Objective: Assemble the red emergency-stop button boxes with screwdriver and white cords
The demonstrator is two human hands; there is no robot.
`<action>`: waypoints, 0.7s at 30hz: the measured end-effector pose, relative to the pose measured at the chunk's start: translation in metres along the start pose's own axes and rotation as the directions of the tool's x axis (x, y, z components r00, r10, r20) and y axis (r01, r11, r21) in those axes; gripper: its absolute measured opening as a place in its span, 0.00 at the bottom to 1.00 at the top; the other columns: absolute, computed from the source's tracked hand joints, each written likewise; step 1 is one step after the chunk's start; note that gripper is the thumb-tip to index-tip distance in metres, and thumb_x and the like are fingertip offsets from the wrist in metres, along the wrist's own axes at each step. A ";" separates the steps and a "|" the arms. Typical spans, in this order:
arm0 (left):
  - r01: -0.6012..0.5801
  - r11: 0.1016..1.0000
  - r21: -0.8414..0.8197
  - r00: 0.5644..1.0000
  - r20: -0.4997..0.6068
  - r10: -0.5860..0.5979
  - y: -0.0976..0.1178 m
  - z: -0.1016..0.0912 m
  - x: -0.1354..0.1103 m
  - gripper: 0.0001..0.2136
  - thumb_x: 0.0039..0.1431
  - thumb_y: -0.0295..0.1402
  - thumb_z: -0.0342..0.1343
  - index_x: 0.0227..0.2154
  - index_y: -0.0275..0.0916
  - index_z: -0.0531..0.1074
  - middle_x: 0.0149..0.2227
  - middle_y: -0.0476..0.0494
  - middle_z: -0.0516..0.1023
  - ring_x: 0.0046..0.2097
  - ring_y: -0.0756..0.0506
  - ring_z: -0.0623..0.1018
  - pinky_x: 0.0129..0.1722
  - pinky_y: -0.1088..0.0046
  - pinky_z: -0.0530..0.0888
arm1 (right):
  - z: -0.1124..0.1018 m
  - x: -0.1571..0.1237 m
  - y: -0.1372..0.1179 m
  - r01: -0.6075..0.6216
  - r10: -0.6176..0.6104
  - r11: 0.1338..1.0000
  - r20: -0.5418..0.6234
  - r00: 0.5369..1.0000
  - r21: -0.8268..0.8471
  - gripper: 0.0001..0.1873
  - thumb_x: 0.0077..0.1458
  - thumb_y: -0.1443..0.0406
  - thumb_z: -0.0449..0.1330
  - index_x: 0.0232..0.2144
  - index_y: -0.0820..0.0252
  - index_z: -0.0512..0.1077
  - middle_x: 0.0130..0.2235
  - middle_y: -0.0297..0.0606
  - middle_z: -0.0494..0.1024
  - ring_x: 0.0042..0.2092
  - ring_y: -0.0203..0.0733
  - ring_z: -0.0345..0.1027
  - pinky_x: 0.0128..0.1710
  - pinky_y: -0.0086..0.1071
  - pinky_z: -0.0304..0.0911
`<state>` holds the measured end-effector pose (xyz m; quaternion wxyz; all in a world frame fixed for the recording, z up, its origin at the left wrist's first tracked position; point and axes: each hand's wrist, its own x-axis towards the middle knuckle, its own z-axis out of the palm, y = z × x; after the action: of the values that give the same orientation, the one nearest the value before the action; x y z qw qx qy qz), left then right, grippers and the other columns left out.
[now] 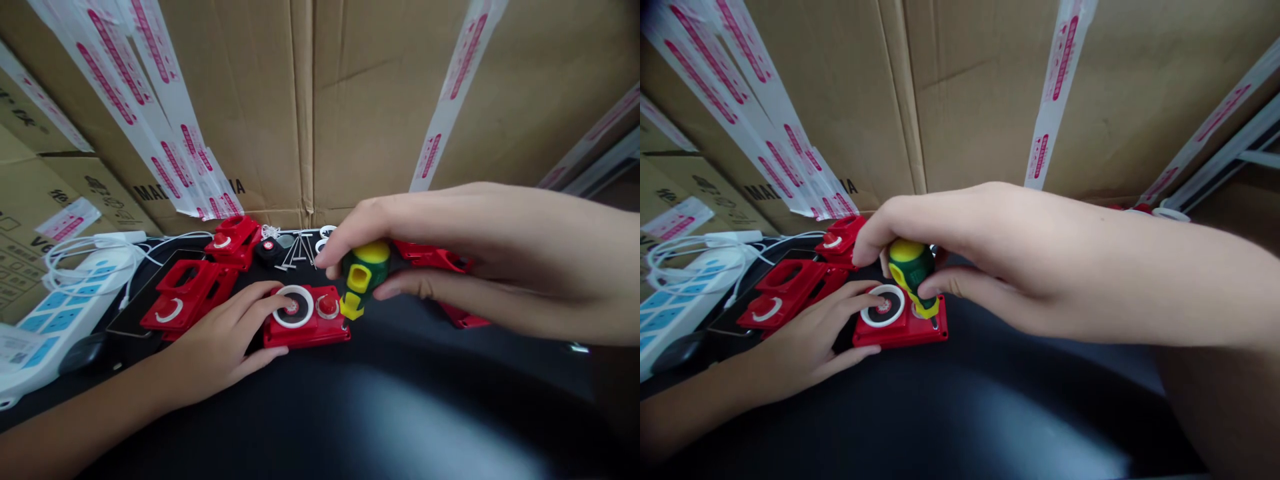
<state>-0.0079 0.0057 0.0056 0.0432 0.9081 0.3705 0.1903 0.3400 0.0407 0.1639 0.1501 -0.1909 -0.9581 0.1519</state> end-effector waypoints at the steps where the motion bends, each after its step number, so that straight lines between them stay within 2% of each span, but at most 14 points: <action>1: 0.002 1.000 0.001 1.000 0.004 -0.002 0.000 0.000 0.000 0.24 0.77 0.43 0.61 0.70 0.48 0.65 0.72 0.31 0.72 0.67 0.28 0.81 0.65 0.43 0.82 | 0.000 0.000 -0.001 -0.006 0.006 1.000 0.001 1.000 0.008 0.17 0.77 0.64 0.59 0.64 0.48 0.74 0.55 0.36 0.84 0.46 0.40 0.78 0.46 0.33 0.71; 4: 0.002 1.000 0.005 1.000 0.014 -0.002 0.000 0.001 0.000 0.24 0.77 0.42 0.61 0.70 0.47 0.64 0.71 0.30 0.72 0.68 0.27 0.80 0.65 0.42 0.81 | 0.005 0.004 -0.006 -0.029 0.028 0.999 -0.042 0.999 -0.025 0.14 0.78 0.57 0.59 0.59 0.51 0.76 0.54 0.38 0.84 0.45 0.42 0.77 0.41 0.33 0.69; 7: 0.009 1.000 -0.012 1.000 0.018 -0.009 0.000 0.001 0.000 0.24 0.77 0.41 0.61 0.70 0.47 0.64 0.71 0.31 0.72 0.67 0.28 0.80 0.65 0.42 0.81 | 0.013 0.012 -0.011 -0.118 0.108 0.981 -0.069 0.992 -0.155 0.20 0.77 0.48 0.58 0.52 0.56 0.78 0.44 0.39 0.83 0.36 0.43 0.73 0.33 0.35 0.60; 10: 0.033 0.999 -0.035 0.999 0.009 -0.033 0.001 0.002 -0.001 0.23 0.77 0.40 0.61 0.70 0.48 0.65 0.71 0.33 0.72 0.66 0.30 0.81 0.66 0.46 0.81 | 0.020 0.017 -0.013 -0.239 0.189 0.915 -0.178 0.966 -0.325 0.24 0.75 0.44 0.56 0.45 0.56 0.78 0.31 0.36 0.77 0.27 0.42 0.64 0.28 0.36 0.48; 13: 0.040 0.999 -0.037 0.999 0.009 -0.040 0.002 0.003 -0.002 0.25 0.76 0.41 0.61 0.70 0.48 0.65 0.72 0.33 0.71 0.66 0.29 0.81 0.66 0.47 0.81 | 0.022 0.019 -0.013 -0.295 0.214 0.866 -0.236 0.948 -0.403 0.24 0.74 0.43 0.56 0.40 0.55 0.76 0.22 0.31 0.67 0.22 0.39 0.55 0.28 0.36 0.42; 16: 0.044 0.999 -0.026 0.999 0.017 -0.043 0.004 0.002 -0.002 0.25 0.76 0.42 0.60 0.71 0.49 0.64 0.72 0.33 0.71 0.67 0.29 0.80 0.66 0.46 0.81 | 0.021 0.018 -0.012 -0.269 0.189 0.881 -0.232 0.954 -0.390 0.20 0.72 0.46 0.58 0.39 0.54 0.75 0.21 0.29 0.66 0.22 0.39 0.54 0.28 0.36 0.41; 21: 0.043 0.999 -0.012 0.999 0.012 -0.043 0.004 0.003 -0.002 0.23 0.76 0.40 0.60 0.69 0.47 0.64 0.70 0.32 0.73 0.66 0.29 0.81 0.66 0.45 0.81 | 0.019 0.015 -0.008 -0.157 0.120 0.954 -0.154 0.981 -0.254 0.19 0.74 0.48 0.58 0.53 0.54 0.75 0.32 0.31 0.78 0.26 0.38 0.65 0.27 0.35 0.49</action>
<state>-0.0053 0.0019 0.0030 0.0549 0.9007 0.3886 0.1861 0.3181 0.0353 0.1531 0.1774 -0.2862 -0.9414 0.0193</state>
